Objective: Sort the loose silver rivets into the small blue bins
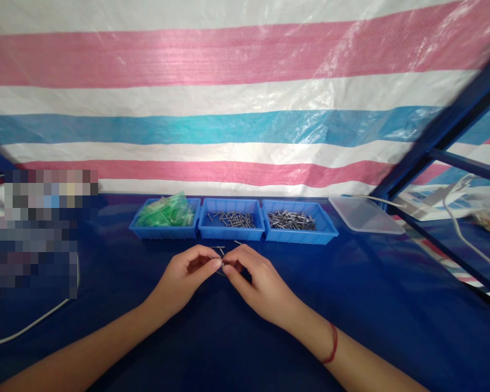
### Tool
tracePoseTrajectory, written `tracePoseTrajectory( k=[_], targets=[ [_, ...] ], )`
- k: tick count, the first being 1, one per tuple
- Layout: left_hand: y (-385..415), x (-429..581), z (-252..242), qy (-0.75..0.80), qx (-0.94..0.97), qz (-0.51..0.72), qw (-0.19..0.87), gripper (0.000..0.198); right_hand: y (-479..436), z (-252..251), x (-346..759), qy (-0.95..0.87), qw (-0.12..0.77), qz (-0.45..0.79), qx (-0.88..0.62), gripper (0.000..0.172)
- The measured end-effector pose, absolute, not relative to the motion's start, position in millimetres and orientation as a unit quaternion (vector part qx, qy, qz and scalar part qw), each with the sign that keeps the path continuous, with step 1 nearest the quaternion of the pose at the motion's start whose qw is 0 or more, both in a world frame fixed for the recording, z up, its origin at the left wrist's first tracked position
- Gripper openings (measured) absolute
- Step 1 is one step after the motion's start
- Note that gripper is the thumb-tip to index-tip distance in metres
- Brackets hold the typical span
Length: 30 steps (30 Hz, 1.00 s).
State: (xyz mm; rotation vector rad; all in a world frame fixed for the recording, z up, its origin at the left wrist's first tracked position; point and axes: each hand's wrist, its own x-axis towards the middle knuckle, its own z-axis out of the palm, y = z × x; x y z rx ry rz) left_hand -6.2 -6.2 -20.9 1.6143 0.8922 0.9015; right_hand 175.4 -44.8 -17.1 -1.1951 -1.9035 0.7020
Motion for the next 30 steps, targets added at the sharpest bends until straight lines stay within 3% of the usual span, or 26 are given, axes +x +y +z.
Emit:
tracePoseTrajectory(
  k=[20,26,30],
  targets=[
    [-4,-7,-24,0.375,0.694,0.368,0.492,0.017,-45,-19,175,-0.705,0.442,0.263,-0.489,0.008],
    [-5,-10,-15,0.355,0.822,0.317,0.313,0.013,-48,-18,175,-0.722,0.46,0.229,-0.464,0.004],
    [-2,-17,-6,0.317,0.89,0.276,0.176,0.021,-43,-9,189,-0.724,0.484,0.138,-0.471,0.004]
  ],
)
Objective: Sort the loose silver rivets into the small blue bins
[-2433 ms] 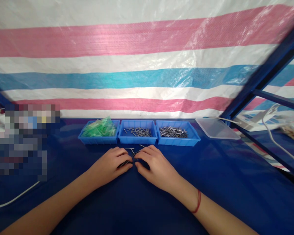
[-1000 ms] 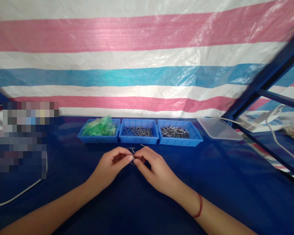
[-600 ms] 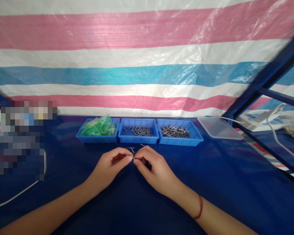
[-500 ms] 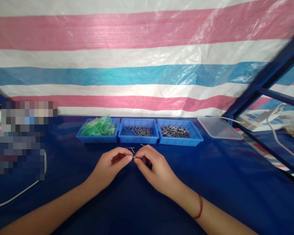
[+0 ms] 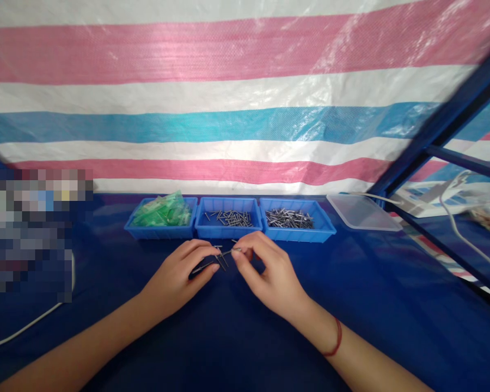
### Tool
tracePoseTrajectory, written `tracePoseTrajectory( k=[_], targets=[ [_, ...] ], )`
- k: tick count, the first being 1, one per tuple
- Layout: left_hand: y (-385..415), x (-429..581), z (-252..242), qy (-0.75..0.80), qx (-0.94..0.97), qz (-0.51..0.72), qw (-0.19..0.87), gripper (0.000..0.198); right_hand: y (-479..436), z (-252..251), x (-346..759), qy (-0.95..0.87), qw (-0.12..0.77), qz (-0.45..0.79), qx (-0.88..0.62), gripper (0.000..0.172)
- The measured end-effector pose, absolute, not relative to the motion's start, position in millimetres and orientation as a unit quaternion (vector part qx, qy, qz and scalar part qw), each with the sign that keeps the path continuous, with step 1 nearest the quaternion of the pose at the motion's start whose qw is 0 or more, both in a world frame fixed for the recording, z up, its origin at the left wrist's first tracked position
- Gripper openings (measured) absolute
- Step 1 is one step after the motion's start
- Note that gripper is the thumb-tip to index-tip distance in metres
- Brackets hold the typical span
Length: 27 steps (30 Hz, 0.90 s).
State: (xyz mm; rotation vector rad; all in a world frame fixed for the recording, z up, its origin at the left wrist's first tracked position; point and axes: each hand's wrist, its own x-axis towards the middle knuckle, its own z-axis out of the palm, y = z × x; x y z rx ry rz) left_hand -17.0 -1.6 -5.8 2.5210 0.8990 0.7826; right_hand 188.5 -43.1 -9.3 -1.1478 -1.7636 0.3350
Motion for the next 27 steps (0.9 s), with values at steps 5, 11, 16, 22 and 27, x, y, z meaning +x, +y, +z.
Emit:
tracePoseTrajectory(
  k=[5,11,16,22,27],
  targets=[
    [10,-30,-6,0.339,0.922,0.173,0.065,0.029,-22,0,233,-0.633,0.518,-0.072,-0.571,0.01],
    [16,-34,-11,0.336,0.932,0.127,0.046,0.024,-1,-16,270,-0.621,0.389,-0.133,-0.668,0.02],
    [13,-30,-10,0.346,0.928,0.117,0.074,0.024,-6,-16,255,-0.654,0.396,-0.103,-0.636,0.019],
    [18,-31,-13,0.356,0.923,0.133,0.056,0.027,-22,-15,216,-0.736,0.401,-0.031,-0.544,0.015],
    [19,-35,-7,0.352,0.93,0.104,0.034,0.024,-30,-16,199,-0.774,0.377,0.028,-0.508,0.013]
  ],
)
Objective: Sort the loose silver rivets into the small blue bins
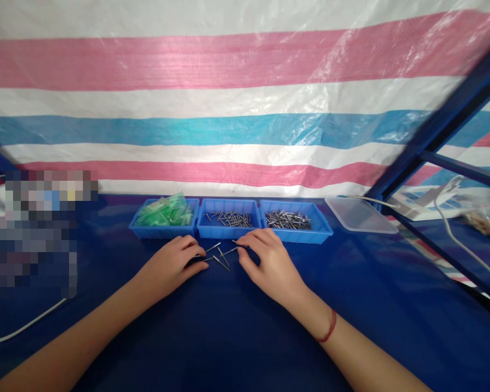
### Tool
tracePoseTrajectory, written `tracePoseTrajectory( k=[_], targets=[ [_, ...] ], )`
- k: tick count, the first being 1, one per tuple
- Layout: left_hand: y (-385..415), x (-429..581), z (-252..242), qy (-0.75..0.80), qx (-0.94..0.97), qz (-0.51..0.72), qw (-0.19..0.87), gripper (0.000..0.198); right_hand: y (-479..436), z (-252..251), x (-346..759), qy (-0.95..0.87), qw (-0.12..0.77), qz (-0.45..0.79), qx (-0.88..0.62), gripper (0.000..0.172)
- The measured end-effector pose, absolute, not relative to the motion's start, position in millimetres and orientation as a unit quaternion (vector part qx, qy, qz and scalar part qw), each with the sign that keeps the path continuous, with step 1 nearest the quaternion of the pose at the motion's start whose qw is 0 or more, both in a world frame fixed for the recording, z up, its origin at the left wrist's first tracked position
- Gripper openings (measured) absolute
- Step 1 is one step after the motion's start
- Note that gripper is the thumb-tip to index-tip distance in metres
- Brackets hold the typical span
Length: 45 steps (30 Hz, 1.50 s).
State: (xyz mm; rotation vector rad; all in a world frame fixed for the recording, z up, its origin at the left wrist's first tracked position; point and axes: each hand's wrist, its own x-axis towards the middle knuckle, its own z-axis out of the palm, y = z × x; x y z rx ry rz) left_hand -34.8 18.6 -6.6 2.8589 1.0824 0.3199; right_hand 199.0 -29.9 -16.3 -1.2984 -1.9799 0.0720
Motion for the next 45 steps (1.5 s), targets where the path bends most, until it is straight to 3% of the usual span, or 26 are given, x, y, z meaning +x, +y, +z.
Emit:
tracePoseTrajectory(
  k=[8,15,21,32,45],
  targets=[
    [14,-27,-5,0.342,0.934,0.097,-0.036,0.024,-35,-14,194,-0.792,0.366,0.084,-0.482,0.014],
    [-6,-11,0,0.38,0.855,0.245,0.254,0.017,-45,-13,179,-0.786,0.368,0.197,-0.456,0.017],
    [-15,-6,-2,0.379,0.808,0.287,0.349,0.018,-46,-14,172,-0.751,0.399,0.281,-0.446,0.023],
    [-15,-4,-9,0.358,0.778,0.311,0.412,0.018,-45,-19,169,-0.7,0.42,0.352,-0.459,0.02],
    [-15,-6,-3,0.354,0.793,0.314,0.383,0.016,-45,-21,170,-0.701,0.416,0.367,-0.448,0.021]
  ],
)
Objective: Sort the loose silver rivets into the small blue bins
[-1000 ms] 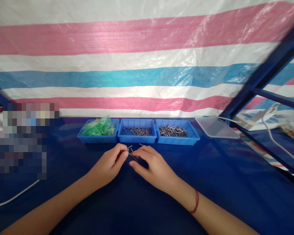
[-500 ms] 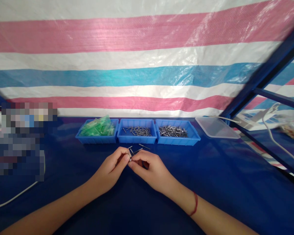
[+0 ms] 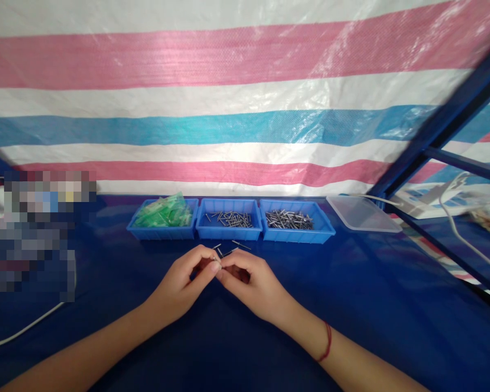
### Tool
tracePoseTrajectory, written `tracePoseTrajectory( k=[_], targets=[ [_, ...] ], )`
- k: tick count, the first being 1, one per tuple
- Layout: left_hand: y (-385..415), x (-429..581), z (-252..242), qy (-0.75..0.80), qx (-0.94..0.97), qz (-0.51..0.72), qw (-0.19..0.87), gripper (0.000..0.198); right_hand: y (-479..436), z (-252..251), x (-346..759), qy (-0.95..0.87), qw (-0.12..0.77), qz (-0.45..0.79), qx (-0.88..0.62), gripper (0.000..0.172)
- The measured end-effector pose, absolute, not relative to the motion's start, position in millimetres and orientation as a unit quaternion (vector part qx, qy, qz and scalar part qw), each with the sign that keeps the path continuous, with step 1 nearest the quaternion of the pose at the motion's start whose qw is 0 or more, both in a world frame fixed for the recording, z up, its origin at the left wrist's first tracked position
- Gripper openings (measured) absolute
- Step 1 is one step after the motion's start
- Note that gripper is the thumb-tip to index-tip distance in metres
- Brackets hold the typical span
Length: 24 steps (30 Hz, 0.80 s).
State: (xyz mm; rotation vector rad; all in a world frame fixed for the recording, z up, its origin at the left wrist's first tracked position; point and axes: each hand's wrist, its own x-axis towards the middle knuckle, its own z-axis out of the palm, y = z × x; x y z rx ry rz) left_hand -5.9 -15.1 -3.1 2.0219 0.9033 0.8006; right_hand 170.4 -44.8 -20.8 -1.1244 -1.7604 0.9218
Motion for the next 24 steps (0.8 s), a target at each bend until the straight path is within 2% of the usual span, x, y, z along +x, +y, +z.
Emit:
tracePoseTrajectory(
  k=[10,16,19,22,24],
  targets=[
    [-12,-9,-2,0.363,0.802,0.333,0.338,0.011,-44,-24,175,-0.647,0.478,0.345,-0.483,0.017],
    [-10,-12,3,0.347,0.856,0.276,0.266,0.014,-44,-18,179,-0.664,0.485,0.308,-0.479,0.02],
    [-4,-21,11,0.347,0.89,0.227,0.19,0.019,-38,-12,193,-0.681,0.488,0.225,-0.497,0.021],
    [6,-36,20,0.368,0.909,0.156,0.121,0.023,-26,-7,219,-0.646,0.518,0.089,-0.553,0.021],
    [13,-48,25,0.388,0.91,0.105,0.101,0.023,-17,-7,239,-0.611,0.508,0.0,-0.608,0.023]
  ],
)
